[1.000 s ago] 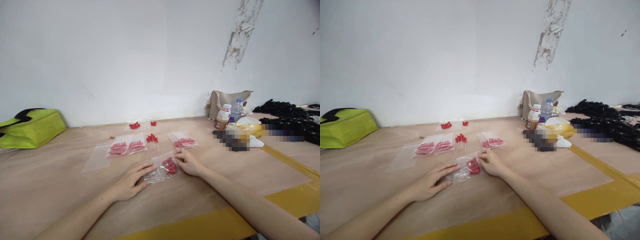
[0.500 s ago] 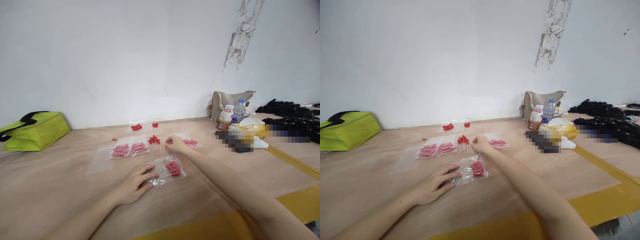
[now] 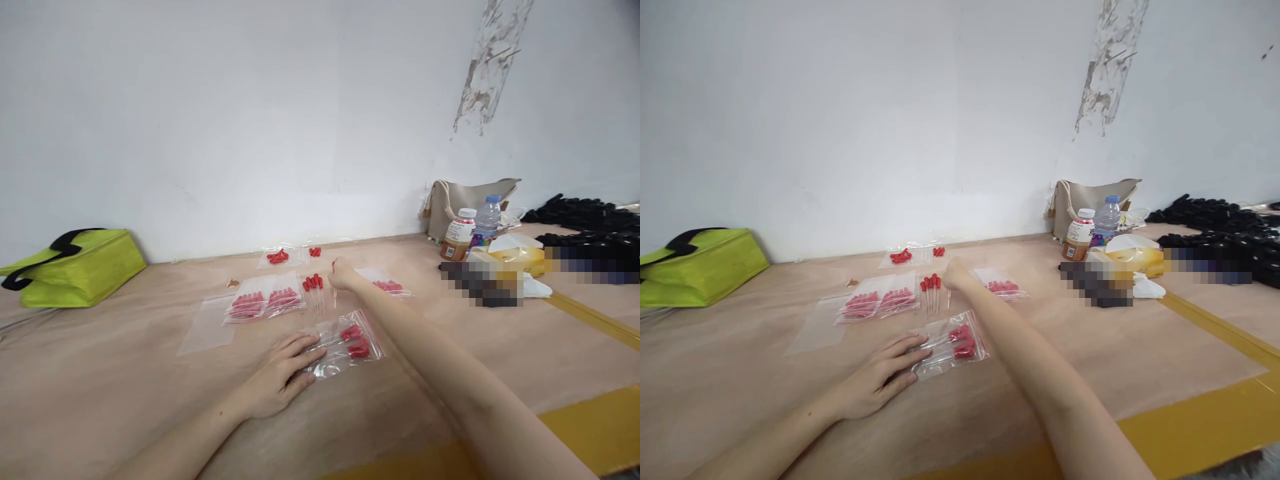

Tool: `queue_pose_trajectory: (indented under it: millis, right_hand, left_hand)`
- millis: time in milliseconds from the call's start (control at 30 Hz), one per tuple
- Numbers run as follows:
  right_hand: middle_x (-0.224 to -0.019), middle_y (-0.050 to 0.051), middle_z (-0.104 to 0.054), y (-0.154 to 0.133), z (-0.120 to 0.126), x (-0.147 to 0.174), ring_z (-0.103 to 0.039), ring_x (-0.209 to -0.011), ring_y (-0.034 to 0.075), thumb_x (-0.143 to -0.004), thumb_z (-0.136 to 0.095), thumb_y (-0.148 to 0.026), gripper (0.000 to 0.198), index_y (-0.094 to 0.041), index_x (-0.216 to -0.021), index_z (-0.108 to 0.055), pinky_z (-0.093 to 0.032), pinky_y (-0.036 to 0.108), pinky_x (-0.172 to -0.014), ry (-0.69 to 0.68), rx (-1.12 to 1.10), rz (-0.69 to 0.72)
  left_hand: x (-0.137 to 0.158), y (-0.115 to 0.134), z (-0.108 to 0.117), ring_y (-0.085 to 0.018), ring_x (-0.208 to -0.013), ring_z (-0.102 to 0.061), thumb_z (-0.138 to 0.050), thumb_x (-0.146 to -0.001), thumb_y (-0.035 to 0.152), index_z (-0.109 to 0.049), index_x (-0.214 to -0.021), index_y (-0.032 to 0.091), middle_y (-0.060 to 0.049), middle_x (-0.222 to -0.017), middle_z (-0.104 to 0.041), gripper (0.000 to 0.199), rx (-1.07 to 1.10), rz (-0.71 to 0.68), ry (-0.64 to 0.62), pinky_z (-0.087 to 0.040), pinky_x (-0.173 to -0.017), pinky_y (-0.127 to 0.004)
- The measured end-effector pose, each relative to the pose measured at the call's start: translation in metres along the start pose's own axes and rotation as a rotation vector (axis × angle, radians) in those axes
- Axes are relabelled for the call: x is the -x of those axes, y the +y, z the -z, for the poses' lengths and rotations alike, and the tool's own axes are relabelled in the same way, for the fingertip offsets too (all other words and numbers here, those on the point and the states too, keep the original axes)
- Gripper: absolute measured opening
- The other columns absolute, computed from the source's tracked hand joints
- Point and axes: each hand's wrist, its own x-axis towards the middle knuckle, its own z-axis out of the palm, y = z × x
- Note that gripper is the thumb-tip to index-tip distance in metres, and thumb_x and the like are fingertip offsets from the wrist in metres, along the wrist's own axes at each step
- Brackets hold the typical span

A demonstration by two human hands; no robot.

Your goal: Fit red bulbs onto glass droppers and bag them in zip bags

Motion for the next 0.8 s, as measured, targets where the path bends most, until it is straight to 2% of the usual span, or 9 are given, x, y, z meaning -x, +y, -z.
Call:
queue_pose_trajectory:
  millis: [100,167,267,367,567,800]
  right_hand:
    - [-0.078,0.006,-0.054,0.013,0.029,0.023,-0.055,-0.065,0.015,-0.074,-0.037,-0.015,0.049,-0.012,-0.122,-0.028,-0.043,0.027,-0.058,0.132,-0.051,-0.065]
    - [-0.072,0.000,-0.049,0.026,0.046,0.049,-0.051,-0.051,0.012,-0.077,-0.034,-0.020,0.050,-0.017,-0.125,-0.021,-0.041,0.024,-0.048,0.227,-0.274,-0.119]
    - [-0.074,-0.003,-0.044,0.042,0.058,0.092,-0.047,-0.047,0.008,-0.074,-0.042,-0.025,0.049,-0.020,-0.120,-0.026,-0.039,0.021,-0.043,0.322,-0.445,-0.155]
    - [-0.075,-0.004,-0.044,0.049,0.056,0.121,-0.045,-0.047,0.007,-0.072,-0.046,-0.029,0.046,-0.021,-0.115,-0.030,-0.038,0.020,-0.041,0.319,-0.543,-0.169]
    - [-0.079,-0.003,-0.044,0.042,0.044,0.130,-0.047,-0.050,0.007,-0.071,-0.051,-0.034,0.047,-0.023,-0.111,-0.027,-0.042,0.021,-0.043,0.282,-0.718,-0.179]
    - [-0.077,-0.002,-0.046,0.039,0.039,0.134,-0.051,-0.051,0.010,-0.070,-0.054,-0.034,0.049,-0.023,-0.109,-0.028,-0.046,0.025,-0.045,0.216,-0.751,-0.202]
  left_hand:
    - [0.001,0.001,0.001,-0.023,-0.124,-0.030,-0.036,-0.090,0.033,-0.035,-0.130,0.032,-0.002,-0.136,-0.035,0.040,-0.012,0.010,-0.005,-0.028,-0.100,-0.044]
    - [0.001,0.001,0.001,-0.023,-0.124,-0.030,-0.036,-0.090,0.032,-0.034,-0.130,0.031,-0.002,-0.136,-0.035,0.040,-0.019,0.005,-0.007,-0.027,-0.101,-0.044]
    - [0.000,0.001,0.001,-0.024,-0.124,-0.030,-0.036,-0.090,0.031,-0.033,-0.131,0.031,-0.003,-0.136,-0.034,0.041,-0.022,-0.004,-0.006,-0.028,-0.100,-0.044]
    - [0.000,0.000,0.001,-0.024,-0.123,-0.031,-0.036,-0.090,0.030,-0.033,-0.131,0.032,-0.003,-0.135,-0.035,0.041,-0.018,-0.013,0.001,-0.029,-0.099,-0.044]
    - [0.000,0.000,0.000,-0.023,-0.123,-0.030,-0.035,-0.091,0.031,-0.031,-0.132,0.032,-0.003,-0.135,-0.035,0.041,-0.024,-0.006,-0.002,-0.029,-0.100,-0.043]
    - [0.000,-0.001,-0.001,-0.025,-0.122,-0.032,-0.036,-0.090,0.031,-0.032,-0.131,0.033,-0.002,-0.134,-0.036,0.041,-0.001,-0.015,0.020,-0.030,-0.099,-0.044]
